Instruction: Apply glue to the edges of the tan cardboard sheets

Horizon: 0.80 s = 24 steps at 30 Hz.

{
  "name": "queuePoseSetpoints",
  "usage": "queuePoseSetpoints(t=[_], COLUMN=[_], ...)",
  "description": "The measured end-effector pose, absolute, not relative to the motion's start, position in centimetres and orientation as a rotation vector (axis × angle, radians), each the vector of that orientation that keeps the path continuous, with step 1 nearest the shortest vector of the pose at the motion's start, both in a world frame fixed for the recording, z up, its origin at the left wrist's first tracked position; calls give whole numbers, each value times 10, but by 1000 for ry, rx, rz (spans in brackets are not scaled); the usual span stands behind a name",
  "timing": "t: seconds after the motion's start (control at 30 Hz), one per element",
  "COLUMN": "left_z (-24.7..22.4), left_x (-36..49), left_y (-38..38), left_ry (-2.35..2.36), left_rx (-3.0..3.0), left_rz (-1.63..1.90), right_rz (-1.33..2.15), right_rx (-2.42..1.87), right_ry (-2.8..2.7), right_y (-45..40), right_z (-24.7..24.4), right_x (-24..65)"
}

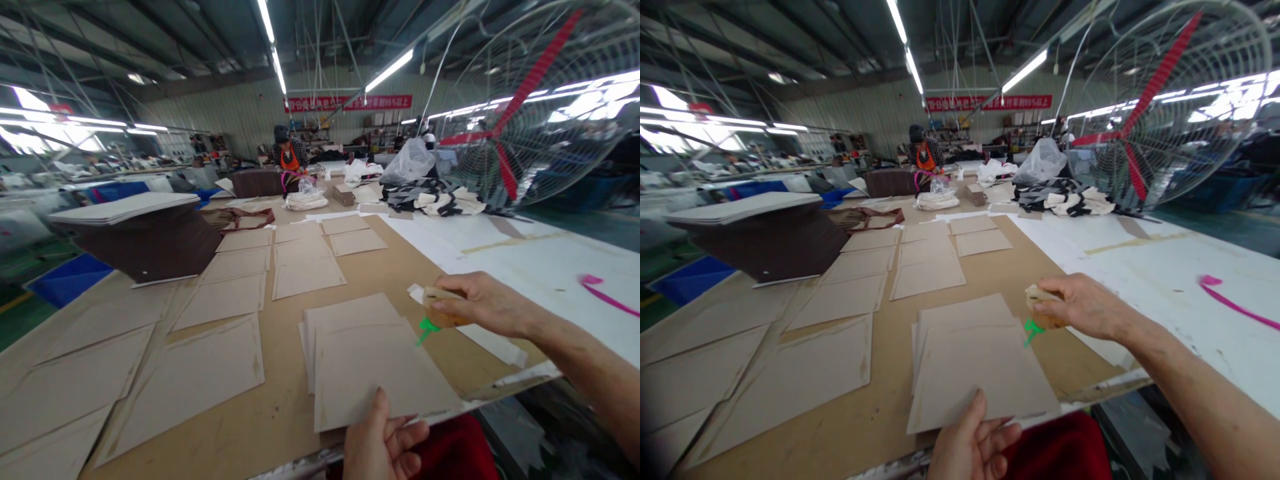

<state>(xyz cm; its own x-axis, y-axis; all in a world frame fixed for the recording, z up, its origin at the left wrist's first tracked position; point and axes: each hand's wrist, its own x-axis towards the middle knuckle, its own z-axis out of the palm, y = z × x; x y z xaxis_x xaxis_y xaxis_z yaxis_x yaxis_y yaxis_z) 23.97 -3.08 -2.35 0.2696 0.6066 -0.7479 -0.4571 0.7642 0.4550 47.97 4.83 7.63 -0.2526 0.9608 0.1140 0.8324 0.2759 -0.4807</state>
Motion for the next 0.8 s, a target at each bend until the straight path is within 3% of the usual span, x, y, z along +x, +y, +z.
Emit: queuePoseSetpoints(t=[0.13, 0.37, 0.6, 0.8], left_z=[-23, -26, -28, -21], left_x=[240, 241, 241, 242], left_y=[-32, -31, -30, -32], left_ry=[1107, 1150, 1161, 1198], left_rx=[176, 203, 213, 207], left_rz=[716, 716, 718, 710], right_rz=[645, 329, 434, 288], right_rx=[-1586, -1598, -1476, -1497], right_ry=[-2262, -2183, -2303, -2235], right_y=[36, 59, 44, 54], right_z=[80, 62, 67, 58], right_x=[483, 484, 489, 486])
